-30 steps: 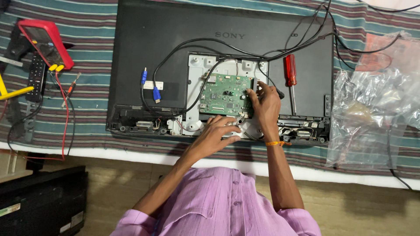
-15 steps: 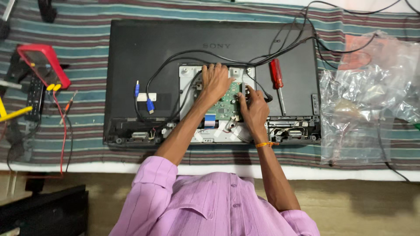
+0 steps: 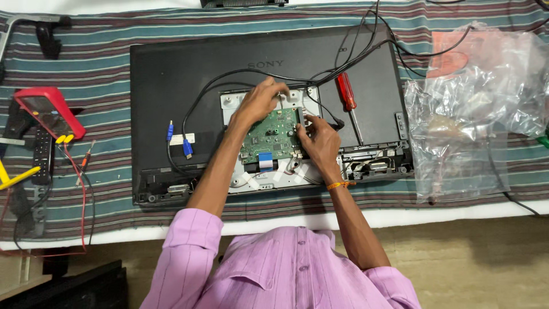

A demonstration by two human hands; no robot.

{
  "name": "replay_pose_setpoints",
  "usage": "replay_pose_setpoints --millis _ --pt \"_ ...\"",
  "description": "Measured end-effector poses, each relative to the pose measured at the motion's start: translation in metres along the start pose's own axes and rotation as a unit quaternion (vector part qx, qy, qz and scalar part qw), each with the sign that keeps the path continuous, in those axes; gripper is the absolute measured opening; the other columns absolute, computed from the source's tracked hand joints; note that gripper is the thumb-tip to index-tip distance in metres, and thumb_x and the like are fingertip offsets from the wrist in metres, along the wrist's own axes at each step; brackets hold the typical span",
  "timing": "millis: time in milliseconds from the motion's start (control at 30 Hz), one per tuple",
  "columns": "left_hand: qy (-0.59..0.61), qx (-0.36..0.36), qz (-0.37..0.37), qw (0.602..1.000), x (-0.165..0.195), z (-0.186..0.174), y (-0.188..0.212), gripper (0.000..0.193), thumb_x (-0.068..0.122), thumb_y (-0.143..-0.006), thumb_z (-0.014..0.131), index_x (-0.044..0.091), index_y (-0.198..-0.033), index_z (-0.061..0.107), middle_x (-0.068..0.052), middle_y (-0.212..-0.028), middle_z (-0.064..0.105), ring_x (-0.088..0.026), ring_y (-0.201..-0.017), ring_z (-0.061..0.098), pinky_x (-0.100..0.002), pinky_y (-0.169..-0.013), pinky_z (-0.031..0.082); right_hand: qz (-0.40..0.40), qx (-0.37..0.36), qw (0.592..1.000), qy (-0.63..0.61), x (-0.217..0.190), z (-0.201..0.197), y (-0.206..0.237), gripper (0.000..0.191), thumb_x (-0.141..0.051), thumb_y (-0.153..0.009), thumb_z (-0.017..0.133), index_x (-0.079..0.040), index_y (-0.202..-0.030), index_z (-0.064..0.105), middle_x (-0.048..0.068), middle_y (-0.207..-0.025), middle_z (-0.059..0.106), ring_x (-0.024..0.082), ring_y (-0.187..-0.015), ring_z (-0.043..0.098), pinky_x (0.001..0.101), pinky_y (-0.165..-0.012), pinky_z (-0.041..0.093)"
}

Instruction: The person works on a Sony TV lying face-down on a bench, unplugging cables from the mainboard and lifting the old board out of the chassis. They unwrap a replacement board from a plastic bag, seat it into the TV, and drive screws with a screwdriver to secure it.

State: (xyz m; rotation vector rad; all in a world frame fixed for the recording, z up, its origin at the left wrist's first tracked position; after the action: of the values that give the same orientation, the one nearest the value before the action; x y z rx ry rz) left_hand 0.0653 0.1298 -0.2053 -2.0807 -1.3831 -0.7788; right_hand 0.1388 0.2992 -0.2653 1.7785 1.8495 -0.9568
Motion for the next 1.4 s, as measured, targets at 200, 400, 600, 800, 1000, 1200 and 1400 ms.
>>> replay_pose_setpoints --millis 200,400,600,800,1000,1200,1400 --pt "-0.085 -0.069 0.049 0.993 0.010 0.006 0.000 0.023 0.007 -0.080 0.081 0.017 -0.098 0.072 -0.006 -0.106 0.053 -0.027 -0.097 0.064 -0.045 -0.079 0.050 -0.013 0.004 1.000 -0.007 -0.001 -0.001 -0.001 0.039 -0.034 -0.090 0.074 -0.006 -0.117 0.075 0.012 -0.088 0.076 0.022 -0.065 0.071 0.0363 -0.060 0.053" --pt "-0.119 -0.072 0.071 0.988 0.012 0.010 -0.006 0.016 0.015 -0.085 0.080 0.014 -0.097 0.068 -0.006 -0.108 0.053 -0.027 -0.097 0.064 -0.045 -0.077 0.051 0.012 0.002 1.000 -0.028 0.004 -0.003 0.001 0.039 -0.033 -0.090 0.074 -0.005 -0.117 0.076 0.012 -0.085 0.076 0.022 -0.065 0.071 0.0345 -0.060 0.053" --pt "0.016 0.089 -0.025 0.996 -0.006 -0.015 -0.015 0.004 0.008 -0.109 0.058 0.006 -0.108 0.055 -0.011 -0.108 0.058 -0.027 -0.093 0.066 -0.037 -0.079 0.055 0.020 -0.006 0.999 -0.041 0.009 -0.001 -0.001 0.041 -0.033 -0.089 0.074 -0.004 -0.118 0.074 0.013 -0.084 0.076 0.022 -0.064 0.071 0.0344 -0.058 0.054" --pt "-0.003 0.157 -0.015 0.987 -0.007 -0.026 0.011 0.018 0.010 -0.095 0.067 0.000 -0.105 0.055 -0.017 -0.094 0.068 -0.032 -0.083 0.070 -0.046 -0.070 0.053 -0.057 0.029 0.998 0.025 -0.002 -0.003 0.002 0.033 -0.032 -0.098 0.072 -0.004 -0.115 0.076 0.015 -0.088 0.066 0.025 -0.065 0.066 0.0398 -0.058 0.050" --pt "-0.081 0.139 -0.034 0.986 -0.013 -0.008 0.074 0.011 0.009 -0.098 0.067 0.000 -0.104 0.065 -0.017 -0.099 0.069 -0.036 -0.086 0.070 -0.046 -0.074 0.056 -0.069 0.025 0.997 0.035 -0.005 -0.002 0.001 0.027 -0.027 -0.102 0.067 -0.009 -0.120 0.074 0.012 -0.081 0.064 0.026 -0.064 0.062 0.0425 -0.060 0.048" --pt "-0.164 0.118 -0.017 0.979 -0.021 0.020 0.133 0.031 0.006 -0.095 0.064 -0.004 -0.125 0.066 -0.019 -0.128 0.066 -0.036 -0.113 0.063 -0.047 -0.095 0.052 -0.034 0.009 0.999 0.019 0.000 0.002 0.000 0.029 -0.024 -0.099 0.069 -0.009 -0.123 0.072 0.012 -0.078 0.066 0.025 -0.059 0.060 0.0420 -0.056 0.046" --pt "-0.148 0.120 0.014 0.982 -0.036 0.031 0.143 0.039 0.009 -0.095 0.065 0.000 -0.133 0.065 -0.016 -0.146 0.058 -0.034 -0.133 0.054 -0.046 -0.113 0.043 -0.069 0.046 0.996 -0.015 -0.002 -0.002 0.001 0.026 -0.020 -0.101 0.068 -0.008 -0.124 0.071 0.011 -0.086 0.068 0.021 -0.064 0.061 0.0379 -0.059 0.048"
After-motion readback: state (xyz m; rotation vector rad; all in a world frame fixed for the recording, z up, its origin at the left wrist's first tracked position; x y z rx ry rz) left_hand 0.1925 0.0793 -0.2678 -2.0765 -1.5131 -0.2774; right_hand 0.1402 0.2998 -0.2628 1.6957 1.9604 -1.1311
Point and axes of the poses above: each hand's wrist, its own y-axis away from the middle knuckle, its own z-axis out of the palm, x = y × z, the point moved 9 cm from there along -y, towards the middle knuckle
